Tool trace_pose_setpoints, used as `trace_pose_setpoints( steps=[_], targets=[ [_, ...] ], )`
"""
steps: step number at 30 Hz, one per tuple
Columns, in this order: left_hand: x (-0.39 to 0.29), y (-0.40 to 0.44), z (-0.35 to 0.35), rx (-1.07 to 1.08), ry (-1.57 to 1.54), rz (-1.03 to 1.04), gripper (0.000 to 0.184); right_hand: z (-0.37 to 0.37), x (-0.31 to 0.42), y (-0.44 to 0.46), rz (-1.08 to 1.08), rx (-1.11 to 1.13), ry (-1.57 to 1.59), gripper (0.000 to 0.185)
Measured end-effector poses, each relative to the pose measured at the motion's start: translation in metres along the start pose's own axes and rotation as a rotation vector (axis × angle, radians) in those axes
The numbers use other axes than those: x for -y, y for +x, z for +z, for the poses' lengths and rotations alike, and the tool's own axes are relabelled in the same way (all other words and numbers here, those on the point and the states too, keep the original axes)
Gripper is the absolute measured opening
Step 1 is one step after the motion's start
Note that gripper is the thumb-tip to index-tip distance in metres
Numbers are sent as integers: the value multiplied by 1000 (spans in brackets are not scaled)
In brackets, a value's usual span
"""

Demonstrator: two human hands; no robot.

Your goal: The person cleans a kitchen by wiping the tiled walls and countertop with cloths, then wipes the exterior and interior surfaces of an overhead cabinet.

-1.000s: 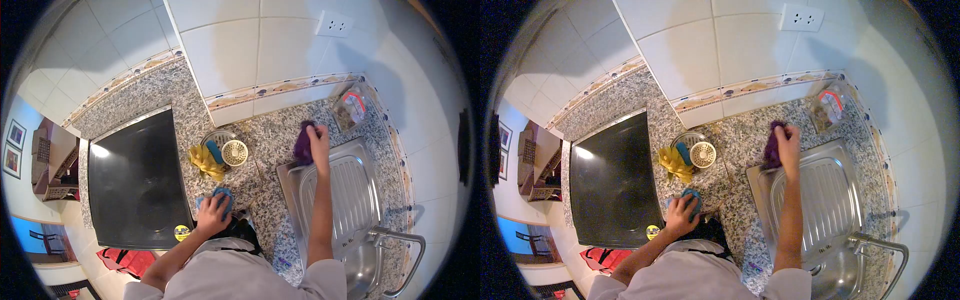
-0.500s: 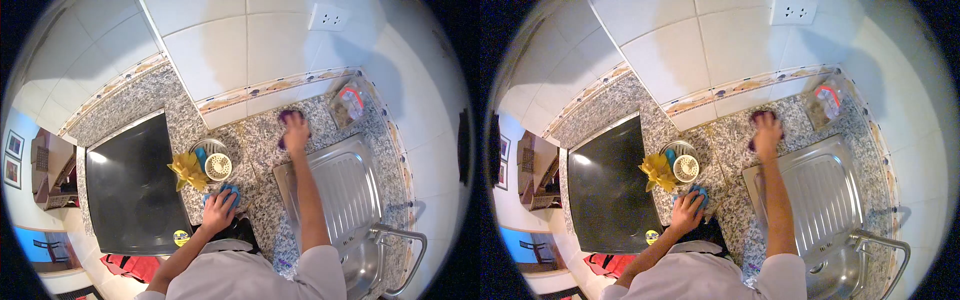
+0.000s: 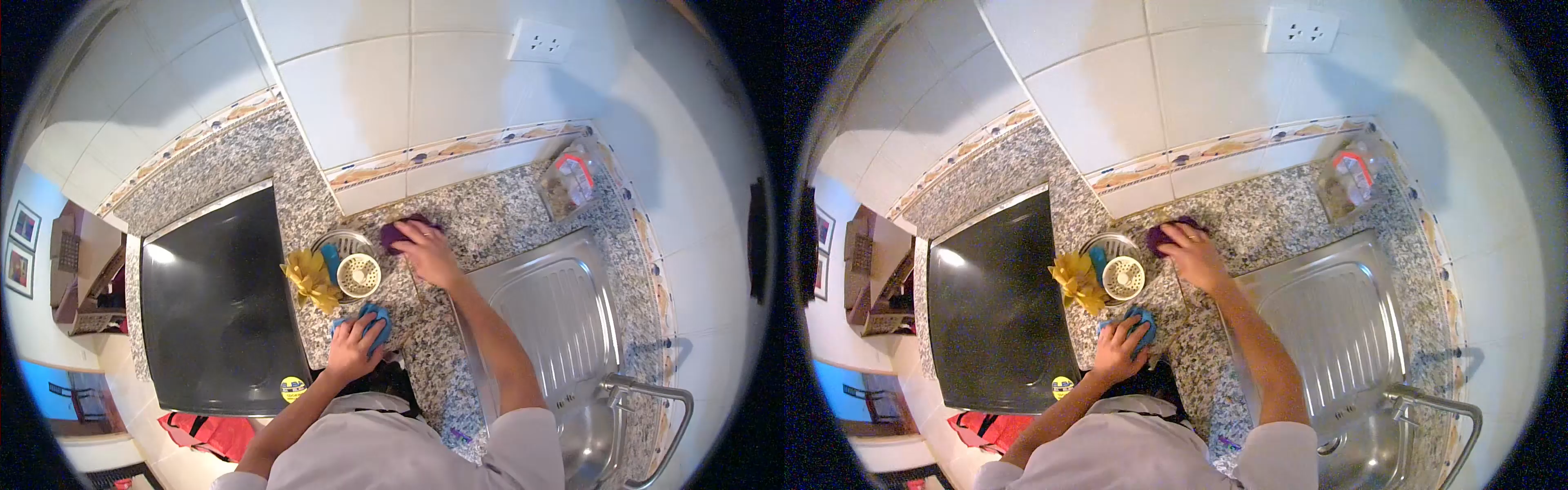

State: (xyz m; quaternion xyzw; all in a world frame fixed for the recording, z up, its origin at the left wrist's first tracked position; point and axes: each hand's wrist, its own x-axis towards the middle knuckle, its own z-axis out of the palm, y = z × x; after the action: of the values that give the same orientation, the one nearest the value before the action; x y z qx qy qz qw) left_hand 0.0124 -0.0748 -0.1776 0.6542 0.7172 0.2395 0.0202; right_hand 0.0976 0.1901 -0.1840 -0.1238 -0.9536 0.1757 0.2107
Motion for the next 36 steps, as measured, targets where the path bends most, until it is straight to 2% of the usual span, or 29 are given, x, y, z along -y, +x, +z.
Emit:
trace_pose_setpoints(
  steps=[2,3,4,5,7,9,11,13,14,15,16,17,18,19,20,21,22,23,24,25,26,27,29,30,31,32,33,35,36],
  targets=[
    [1,-1,-2,-12,-2,17,54,-16,-61,-12,206,-138,-77,26],
    [1,-2,-3,-14,-10,29,54,-33,-82,-24,336,-247,-360,25],
    [0,-2,-4,-1,-6,11,53,-43,-113,-30,524,-301,-408,29],
    [0,-1,-4,8,0,-5,52,-41,-137,-37,656,-473,-569,33],
    [1,2,-1,-32,28,25,53,-39,-151,-26,933,-500,-625,36],
    [0,2,-2,-23,35,20,51,-30,-132,4,1053,-537,-572,33],
    [3,2,0,-50,-10,8,42,-21,-129,21,885,-637,109,30],
    [14,6,1,-54,-263,-122,31,-25,-109,59,1000,-1305,785,28],
    [9,19,-15,-112,-357,-164,27,-50,-99,69,833,-1433,871,38],
    [-1,27,-38,-163,-449,-208,24,-90,-77,82,803,-1456,873,38],
    [-9,43,-63,-201,-488,-189,22,-135,-50,94,576,-1623,891,43],
    [-14,62,-89,-267,-474,-68,20,-164,-40,106,344,-1774,899,49],
    [-26,83,-115,-357,-469,-42,19,-177,-53,120,332,-1763,832,53],
    [-20,103,-131,-484,-403,87,19,-187,-65,130,324,-1748,764,58],
    [-24,123,-155,-550,-340,123,23,-192,-53,150,452,-1717,764,59],
    [-24,143,-170,-638,-334,171,24,-171,-42,170,440,-1626,819,57],
    [-30,167,-190,-754,-170,228,26,-136,-35,183,492,-1420,240,54],
    [-31,192,-209,-827,-113,312,26,-98,-21,189,155,-1410,162,47],
    [-35,218,-227,-891,-88,395,26,-86,17,197,148,-1325,627,45],
    [-42,242,-246,-956,-61,478,26,-53,14,181,-62,-991,-6,45],
    [-51,263,-264,-1005,41,528,26,-63,21,161,-237,-880,-147,50],
    [-59,279,-283,-1048,144,577,28,-74,6,160,-241,-896,-149,50],
    [-74,302,-318,-1026,552,622,36,-97,-43,166,219,-1078,209,66],
    [-75,316,-326,-1013,646,638,39,-107,-83,170,251,-1347,122,71],
    [-75,328,-334,-1001,738,651,41,-137,-112,162,356,-1466,628,70],
    [-69,342,-338,-911,792,583,46,-133,-197,149,550,-1315,-224,66],
    [-67,356,-334,-914,789,586,46,-162,-211,145,475,-1491,326,64],
    [-63,379,-322,-888,910,584,55,-180,-199,130,808,-1136,-174,62],
    [-65,384,-315,-854,908,557,58,-171,-189,144,601,-1439,198,63]
  ],
)
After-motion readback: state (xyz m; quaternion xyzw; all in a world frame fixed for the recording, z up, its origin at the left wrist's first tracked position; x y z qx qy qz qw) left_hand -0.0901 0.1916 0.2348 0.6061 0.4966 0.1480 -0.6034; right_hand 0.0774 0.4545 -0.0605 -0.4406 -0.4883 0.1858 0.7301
